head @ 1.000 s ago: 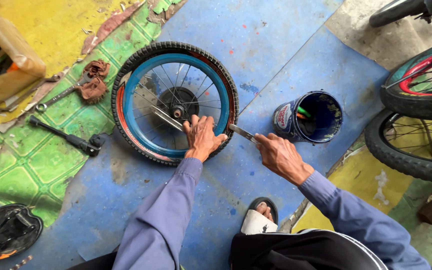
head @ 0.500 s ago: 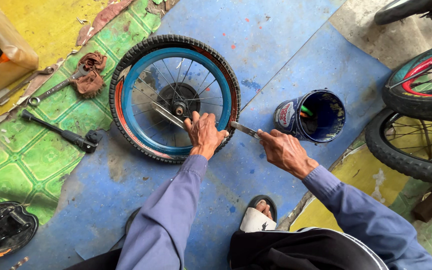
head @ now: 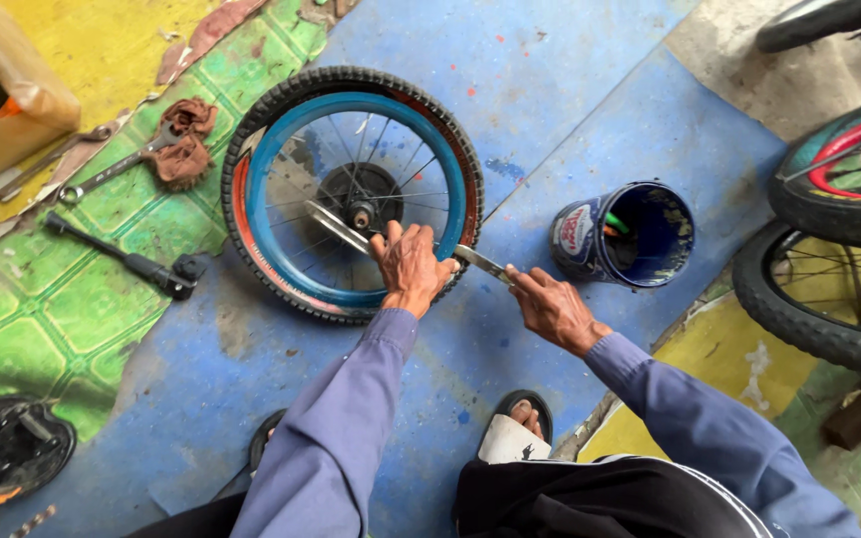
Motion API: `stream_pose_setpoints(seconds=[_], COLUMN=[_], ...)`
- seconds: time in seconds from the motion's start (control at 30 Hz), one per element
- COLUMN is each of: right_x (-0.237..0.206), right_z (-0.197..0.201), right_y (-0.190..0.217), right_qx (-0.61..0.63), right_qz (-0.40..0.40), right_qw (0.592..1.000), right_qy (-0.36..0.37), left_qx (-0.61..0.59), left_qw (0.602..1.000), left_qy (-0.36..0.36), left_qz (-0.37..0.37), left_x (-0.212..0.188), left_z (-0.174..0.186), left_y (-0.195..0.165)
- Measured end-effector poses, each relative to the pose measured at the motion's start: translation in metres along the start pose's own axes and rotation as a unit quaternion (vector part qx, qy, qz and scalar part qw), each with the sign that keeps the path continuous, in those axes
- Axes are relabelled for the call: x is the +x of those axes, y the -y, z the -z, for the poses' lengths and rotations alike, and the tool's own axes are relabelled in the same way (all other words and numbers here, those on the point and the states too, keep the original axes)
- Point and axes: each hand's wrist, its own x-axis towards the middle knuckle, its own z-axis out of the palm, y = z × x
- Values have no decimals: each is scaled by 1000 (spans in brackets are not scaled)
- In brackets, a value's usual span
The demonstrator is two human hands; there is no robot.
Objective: The person cleans a bicycle wheel rim with a brush and then uses two tire levers to pry the tire bead off the rim. They rotate the wheel and continue working the levers around the circumference to remove the tire.
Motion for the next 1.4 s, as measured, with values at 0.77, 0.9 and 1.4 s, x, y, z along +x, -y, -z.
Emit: stream_pose_setpoints(seconds=[0.77, 0.9, 1.4], right_x=[43, 72, 120], right_z=[41, 60, 93], right_y=[38, 70, 143], right_qx=[-317, -382, -423], right_qz=[82, 217, 135], right_qw=[925, 878, 839], right_qy=[192, 188, 314], left_qx=[32, 8, -12], left_qw=[998, 999, 991], left_qy=[-1, 32, -14], left_qz=[-46, -23, -132], left_x=[-1, -2, -2], left_z=[-1, 6, -11], left_y=[2, 9, 43])
